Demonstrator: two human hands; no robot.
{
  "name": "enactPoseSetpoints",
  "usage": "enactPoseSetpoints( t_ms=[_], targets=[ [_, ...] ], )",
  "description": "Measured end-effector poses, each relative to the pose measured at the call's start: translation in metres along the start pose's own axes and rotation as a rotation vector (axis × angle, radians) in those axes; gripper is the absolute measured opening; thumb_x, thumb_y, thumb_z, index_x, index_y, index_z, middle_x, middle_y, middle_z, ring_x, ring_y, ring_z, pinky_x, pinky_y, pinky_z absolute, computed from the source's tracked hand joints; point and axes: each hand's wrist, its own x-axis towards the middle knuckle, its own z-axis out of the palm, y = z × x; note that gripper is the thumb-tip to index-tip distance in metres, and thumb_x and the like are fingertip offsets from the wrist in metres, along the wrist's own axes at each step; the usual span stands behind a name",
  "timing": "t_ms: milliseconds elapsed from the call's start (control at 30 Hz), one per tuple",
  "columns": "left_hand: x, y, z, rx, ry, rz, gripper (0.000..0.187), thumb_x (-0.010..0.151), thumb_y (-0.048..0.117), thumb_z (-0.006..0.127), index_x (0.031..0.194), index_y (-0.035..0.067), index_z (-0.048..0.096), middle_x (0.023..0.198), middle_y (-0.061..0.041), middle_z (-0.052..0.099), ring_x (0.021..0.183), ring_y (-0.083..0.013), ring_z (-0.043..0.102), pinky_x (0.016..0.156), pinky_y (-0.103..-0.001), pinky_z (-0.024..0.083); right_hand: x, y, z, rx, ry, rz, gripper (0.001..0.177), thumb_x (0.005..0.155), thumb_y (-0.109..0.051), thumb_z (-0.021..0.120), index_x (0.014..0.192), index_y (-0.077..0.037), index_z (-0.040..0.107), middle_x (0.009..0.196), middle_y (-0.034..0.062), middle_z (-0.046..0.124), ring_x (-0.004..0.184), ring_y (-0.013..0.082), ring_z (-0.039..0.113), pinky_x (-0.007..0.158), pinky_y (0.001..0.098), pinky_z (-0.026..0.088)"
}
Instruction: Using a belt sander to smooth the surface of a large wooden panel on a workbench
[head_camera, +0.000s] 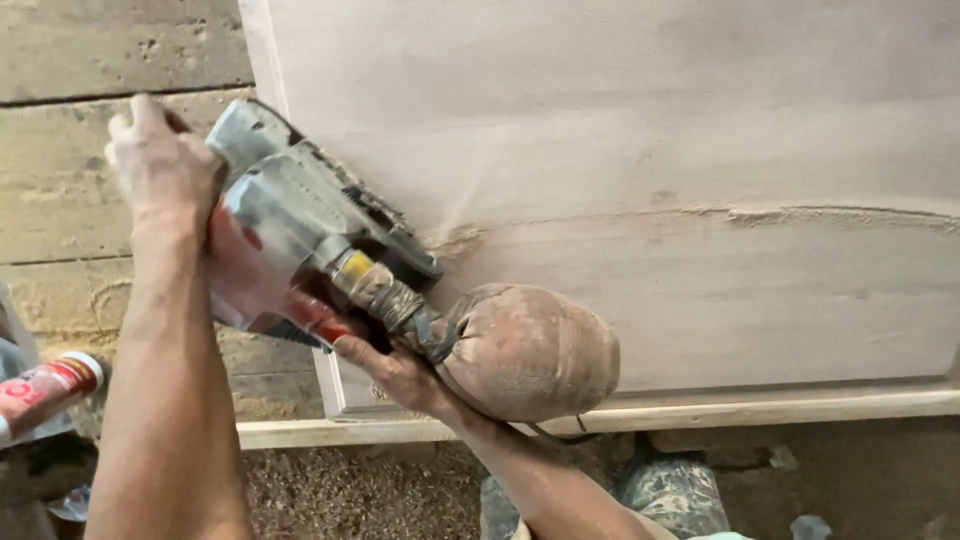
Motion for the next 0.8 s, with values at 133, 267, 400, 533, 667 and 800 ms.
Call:
enactPoseSetpoints(
  t_ms=[133, 267, 400, 533, 667, 800],
  targets=[
    [-0.010, -0.019, -0.012, -0.038, -0.074, -0.103, 0.018, 0.088, 0.010, 0.052, 0.106, 0.007, 0.056, 0.105, -0.027, 0.058, 0.092, -0.0481, 0.058, 0.078, -0.057, 0.049, 0.005, 0.004, 0.004, 0.068, -0.151, 0.079, 0.093, 0.092, -0.074, 0.037, 0.160, -0.012, 0.025, 0.168, 0.0212, 0.028, 0.156, 0.0384, 0.025, 0.128, 0.0497, 0.018],
    [-0.014, 0.041, -0.053, -0.234, -0.187, -0.081, 0.024, 0.091, 0.002, 0.058, 0.114, 0.005, 0.054, 0.111, -0.019, 0.056, 0.098, -0.0334, 0.058, 0.083, -0.048, 0.049, -0.008, -0.015, -0.019, -0.120, 0.074, -0.055, 0.075, 0.094, -0.072, 0.043, 0.150, -0.022, 0.041, 0.154, 0.0191, 0.052, 0.139, 0.0378, 0.057, 0.113, 0.0550, 0.051],
    [-0.005, 0.099, -0.022, -0.284, -0.145, 0.102, 0.025, 0.088, 0.003, 0.064, 0.112, 0.008, 0.055, 0.109, -0.017, 0.048, 0.102, -0.0347, 0.051, 0.091, -0.048, 0.046, -0.033, -0.015, -0.064, -0.013, 0.147, -0.026, 0.076, 0.094, -0.070, 0.047, 0.152, -0.020, 0.041, 0.158, 0.0176, 0.047, 0.145, 0.0374, 0.049, 0.122, 0.0570, 0.035],
    [0.003, 0.202, 0.007, -0.197, -0.079, 0.232, 0.025, 0.076, 0.007, 0.052, 0.101, 0.007, 0.058, 0.103, -0.022, 0.051, 0.085, -0.0464, 0.059, 0.080, -0.052, 0.049, -0.070, -0.022, -0.126, 0.033, 0.226, 0.014, 0.079, 0.090, -0.077, 0.047, 0.147, -0.023, 0.050, 0.149, 0.0159, 0.056, 0.138, 0.0320, 0.056, 0.112, 0.0527, 0.049],
    [0.006, 0.305, 0.037, -0.205, 0.053, 0.350, 0.027, 0.068, 0.001, 0.049, 0.094, 0.008, 0.056, 0.097, -0.020, 0.053, 0.080, -0.0464, 0.054, 0.075, -0.057, 0.047, -0.106, -0.033, -0.191, 0.118, 0.293, 0.322, 0.075, 0.079, -0.073, 0.053, 0.126, -0.017, 0.070, 0.067, -0.0005, 0.060, 0.051, 0.0092, 0.048, 0.050, 0.0268, 0.045],
    [0.021, 0.408, 0.042, -0.171, 0.062, 0.421, 0.023, 0.069, 0.000, 0.054, 0.090, 0.008, 0.052, 0.087, -0.017, 0.052, 0.072, -0.0409, 0.051, 0.062, -0.056, 0.045, -0.120, -0.055, -0.267, 0.138, 0.375, 0.070, 0.078, 0.089, -0.062, 0.054, 0.145, -0.008, 0.054, 0.151, 0.0092, 0.056, 0.144, 0.0209, 0.048, 0.123, 0.0322, 0.029]
  ],
)
